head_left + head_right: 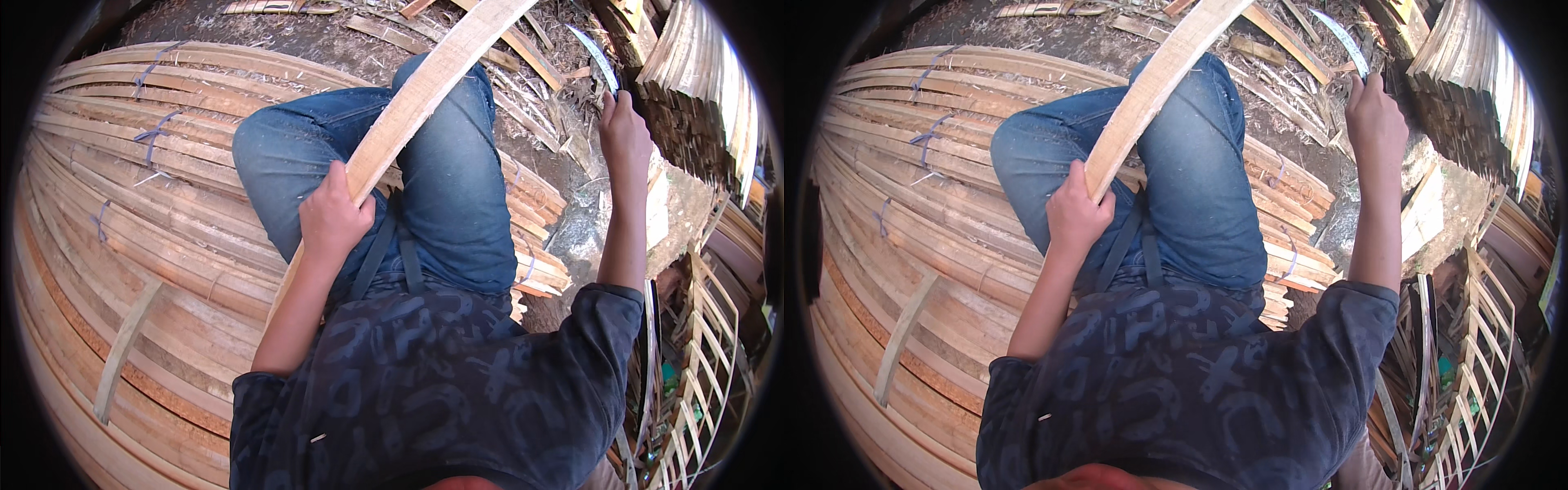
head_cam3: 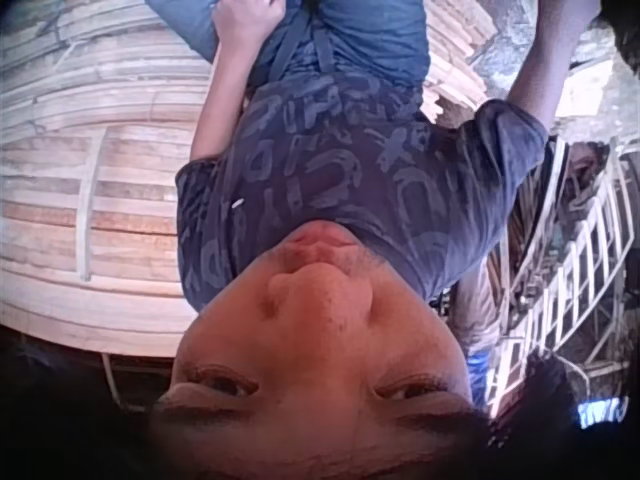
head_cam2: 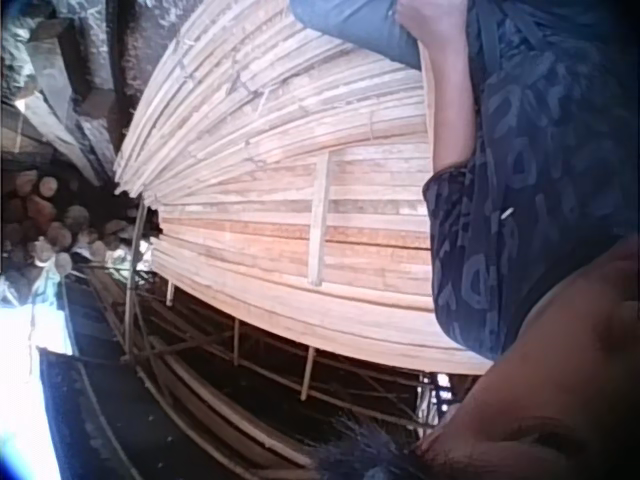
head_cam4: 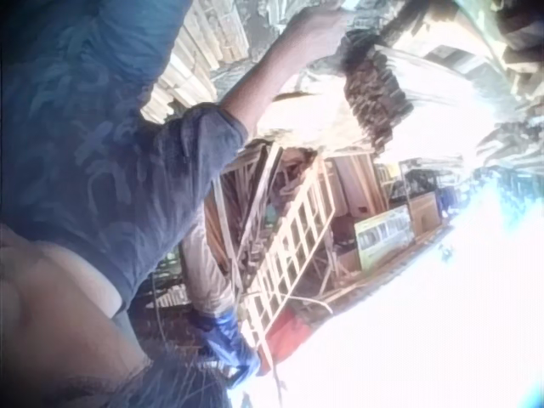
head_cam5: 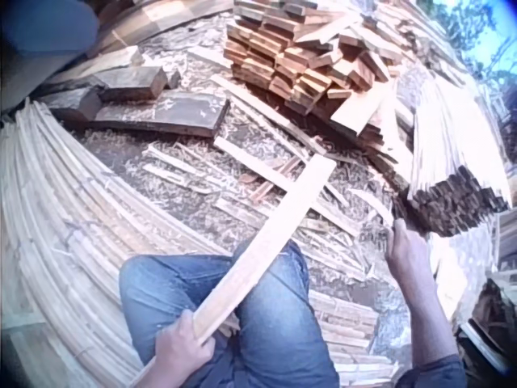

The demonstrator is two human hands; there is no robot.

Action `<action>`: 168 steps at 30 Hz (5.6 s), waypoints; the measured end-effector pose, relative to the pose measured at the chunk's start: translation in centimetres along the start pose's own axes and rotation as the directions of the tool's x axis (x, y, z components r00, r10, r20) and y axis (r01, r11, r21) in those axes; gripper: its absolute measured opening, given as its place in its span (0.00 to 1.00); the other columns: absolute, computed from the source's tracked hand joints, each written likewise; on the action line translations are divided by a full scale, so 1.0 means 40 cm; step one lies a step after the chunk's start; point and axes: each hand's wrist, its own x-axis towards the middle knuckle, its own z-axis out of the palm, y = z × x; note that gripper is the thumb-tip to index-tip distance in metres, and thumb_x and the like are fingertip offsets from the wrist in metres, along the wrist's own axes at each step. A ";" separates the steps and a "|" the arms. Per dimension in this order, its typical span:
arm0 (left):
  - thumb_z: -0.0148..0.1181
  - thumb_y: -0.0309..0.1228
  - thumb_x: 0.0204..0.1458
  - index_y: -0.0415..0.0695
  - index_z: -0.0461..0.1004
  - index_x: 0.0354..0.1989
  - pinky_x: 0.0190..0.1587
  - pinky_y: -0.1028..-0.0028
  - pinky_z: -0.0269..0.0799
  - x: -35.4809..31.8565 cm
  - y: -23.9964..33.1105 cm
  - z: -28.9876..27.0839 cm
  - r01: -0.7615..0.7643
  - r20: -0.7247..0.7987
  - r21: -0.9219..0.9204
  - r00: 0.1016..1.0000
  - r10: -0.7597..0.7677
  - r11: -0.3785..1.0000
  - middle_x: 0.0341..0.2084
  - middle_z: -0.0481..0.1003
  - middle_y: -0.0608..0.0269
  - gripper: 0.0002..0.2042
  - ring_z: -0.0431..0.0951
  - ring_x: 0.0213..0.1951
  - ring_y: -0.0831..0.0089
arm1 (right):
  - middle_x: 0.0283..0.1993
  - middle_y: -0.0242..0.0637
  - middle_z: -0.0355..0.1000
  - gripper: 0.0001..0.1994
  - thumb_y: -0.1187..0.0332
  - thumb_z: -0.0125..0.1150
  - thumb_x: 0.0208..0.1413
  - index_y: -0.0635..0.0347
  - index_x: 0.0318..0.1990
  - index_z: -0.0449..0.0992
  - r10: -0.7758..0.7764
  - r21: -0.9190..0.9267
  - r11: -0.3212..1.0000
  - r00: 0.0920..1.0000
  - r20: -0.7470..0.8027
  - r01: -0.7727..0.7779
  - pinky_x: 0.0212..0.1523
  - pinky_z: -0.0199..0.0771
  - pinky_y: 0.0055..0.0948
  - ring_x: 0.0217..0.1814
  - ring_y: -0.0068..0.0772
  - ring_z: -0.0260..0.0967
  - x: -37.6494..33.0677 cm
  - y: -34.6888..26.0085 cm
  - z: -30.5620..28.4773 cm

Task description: The person sits cross-legged on the ground and uses a curved knife to shave thin strips from a long wooden plank. They hold the plank with their left hand and repeatedly draw the knife along its length to remove the outer layer, creating wood shavings.

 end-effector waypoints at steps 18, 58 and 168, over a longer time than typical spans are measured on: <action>0.63 0.32 0.43 0.41 0.63 0.36 0.32 0.50 0.71 0.012 0.009 0.000 0.008 0.008 -0.022 1.000 -0.008 1.000 0.24 0.75 0.43 0.16 0.77 0.29 0.42 | 0.21 0.46 0.73 0.14 0.56 0.51 0.65 0.57 0.37 0.69 -0.475 0.233 0.840 0.872 -0.120 0.490 0.18 0.72 0.41 0.20 0.50 0.74 -0.150 -0.230 -0.008; 0.57 0.22 0.38 0.33 0.66 0.56 0.30 0.73 0.67 0.055 -0.053 -0.046 0.076 0.319 -0.462 0.944 0.086 0.883 0.20 0.67 0.60 0.29 0.68 0.24 0.73 | 0.23 0.40 0.73 0.18 0.49 0.55 0.61 0.55 0.32 0.68 -0.388 0.185 0.857 0.840 -0.380 0.480 0.19 0.72 0.38 0.21 0.44 0.74 -0.058 -0.198 0.108; 0.66 0.33 0.53 0.32 0.68 0.42 0.22 0.74 0.72 0.005 0.003 -0.014 -0.024 0.145 -0.477 0.984 0.106 0.878 0.19 0.76 0.56 0.18 0.77 0.19 0.75 | 0.24 0.47 0.71 0.11 0.62 0.56 0.63 0.61 0.40 0.73 -0.148 0.720 0.652 0.971 -0.187 0.238 0.26 0.68 0.43 0.24 0.52 0.71 -0.245 -0.206 0.042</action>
